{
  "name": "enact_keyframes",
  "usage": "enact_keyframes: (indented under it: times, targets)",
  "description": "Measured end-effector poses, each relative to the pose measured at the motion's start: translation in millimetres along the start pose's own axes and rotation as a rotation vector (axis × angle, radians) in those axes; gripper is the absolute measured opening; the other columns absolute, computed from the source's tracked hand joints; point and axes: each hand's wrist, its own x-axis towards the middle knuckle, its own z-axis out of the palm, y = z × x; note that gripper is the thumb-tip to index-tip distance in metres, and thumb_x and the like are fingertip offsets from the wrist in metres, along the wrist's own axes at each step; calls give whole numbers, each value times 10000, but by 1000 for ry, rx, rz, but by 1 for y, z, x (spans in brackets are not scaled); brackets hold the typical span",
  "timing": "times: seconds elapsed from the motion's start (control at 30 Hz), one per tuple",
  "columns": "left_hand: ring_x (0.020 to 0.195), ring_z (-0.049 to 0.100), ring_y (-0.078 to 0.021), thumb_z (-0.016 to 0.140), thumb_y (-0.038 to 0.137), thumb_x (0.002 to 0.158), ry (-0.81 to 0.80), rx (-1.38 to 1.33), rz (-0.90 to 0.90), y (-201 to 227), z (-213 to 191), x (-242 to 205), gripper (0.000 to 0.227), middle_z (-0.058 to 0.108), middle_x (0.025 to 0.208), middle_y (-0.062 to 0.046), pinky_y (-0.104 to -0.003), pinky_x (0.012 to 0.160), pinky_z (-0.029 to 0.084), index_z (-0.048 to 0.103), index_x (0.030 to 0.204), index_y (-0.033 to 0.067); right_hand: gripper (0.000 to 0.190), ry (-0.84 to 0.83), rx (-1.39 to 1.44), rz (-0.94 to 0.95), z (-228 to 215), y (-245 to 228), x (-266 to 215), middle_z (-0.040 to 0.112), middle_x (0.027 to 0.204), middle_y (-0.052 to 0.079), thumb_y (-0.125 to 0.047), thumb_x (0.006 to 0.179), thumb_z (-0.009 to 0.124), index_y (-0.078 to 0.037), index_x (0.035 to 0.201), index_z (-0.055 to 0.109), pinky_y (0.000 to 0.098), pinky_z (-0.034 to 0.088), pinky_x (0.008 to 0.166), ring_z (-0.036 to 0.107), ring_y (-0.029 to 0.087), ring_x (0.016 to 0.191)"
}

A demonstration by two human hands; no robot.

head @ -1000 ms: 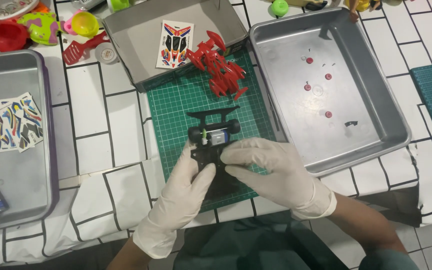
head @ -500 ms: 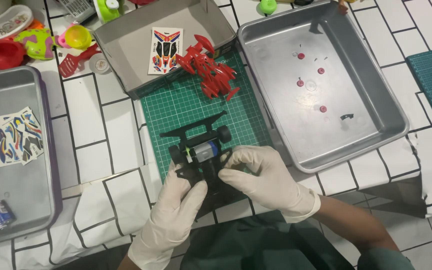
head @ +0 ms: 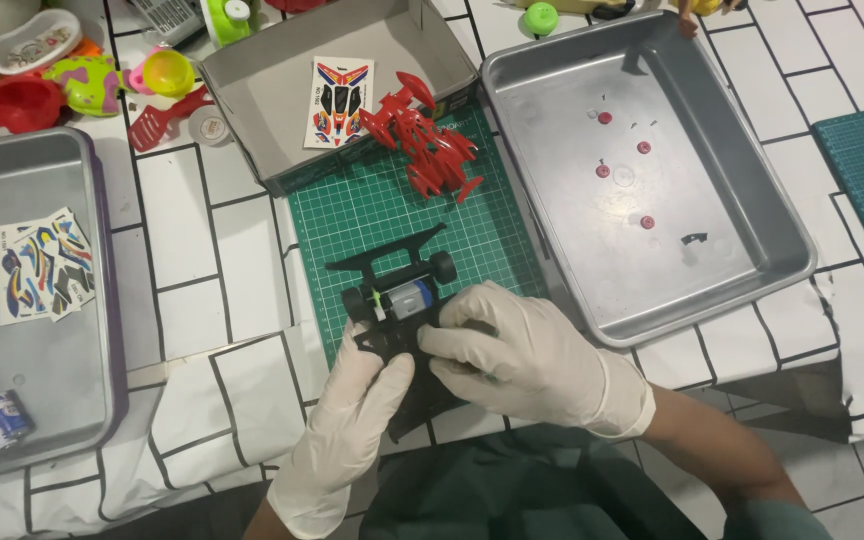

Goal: The person assembles a red and black model vehicle on a green cutting mat. They attach red body panels to the black chassis and then insert small red wheels into the wheel wells.

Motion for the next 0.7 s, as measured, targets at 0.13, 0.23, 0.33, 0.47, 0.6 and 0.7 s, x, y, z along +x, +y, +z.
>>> enact_keyframes:
  times: [0.13, 0.23, 0.33, 0.47, 0.6, 0.7]
  targets:
    - [1574, 214, -357, 613, -20, 1014, -25, 610, 577, -38, -9, -3, 693, 238, 1647, -294, -440, 1328, 204, 182, 1545, -132, 202, 45, -151, -83, 0, -3, 3, 586, 971, 98, -46, 875, 720, -64, 1027, 588, 282, 418, 465, 633, 222, 764]
    - [1549, 308, -354, 599, -21, 1041, 41, 827, 680, -33, -7, -3, 611, 310, 1618, -301, -423, 1326, 260, 250, 1532, -121, 272, -118, -16, 28, 1, -5, -4, 612, 998, 90, -83, 965, 700, -77, 1185, 541, 327, 466, 451, 626, 245, 770]
    - [1550, 295, -346, 543, 16, 1038, 34, 368, 536, -25, 2, 0, 638, 330, 1614, -283, -423, 1325, 226, 179, 1530, -168, 362, -46, -131, -2, 8, -6, -8, 644, 1008, 56, -142, 934, 797, -113, 1238, 602, 290, 516, 496, 663, 194, 757]
    - [1322, 470, -210, 546, 93, 1019, 121, 169, 285, -20, 10, -4, 628, 492, 1255, -115, -347, 1245, 307, 254, 1549, -75, 432, 35, -368, -29, 15, -14, -14, 671, 1045, 72, -154, 989, 734, -178, 1379, 549, 232, 530, 554, 690, 142, 807]
    - [629, 574, -82, 571, 184, 985, 200, 131, -3, -15, 17, -10, 738, 490, 615, -8, -207, 663, 516, 214, 1606, 6, 436, 84, -251, 80, 15, -26, -17, 629, 1062, 133, -37, 956, 795, -141, 1341, 619, 260, 595, 594, 704, 198, 849]
    - [576, 380, -82, 612, 167, 995, 257, 110, 20, -12, 13, -13, 122, 329, 649, 37, -240, 574, 408, 593, 1057, 63, 304, 214, 453, 359, -1, -30, 3, 764, 950, 64, 29, 812, 856, -78, 1058, 712, 213, 677, 822, 772, 133, 838]
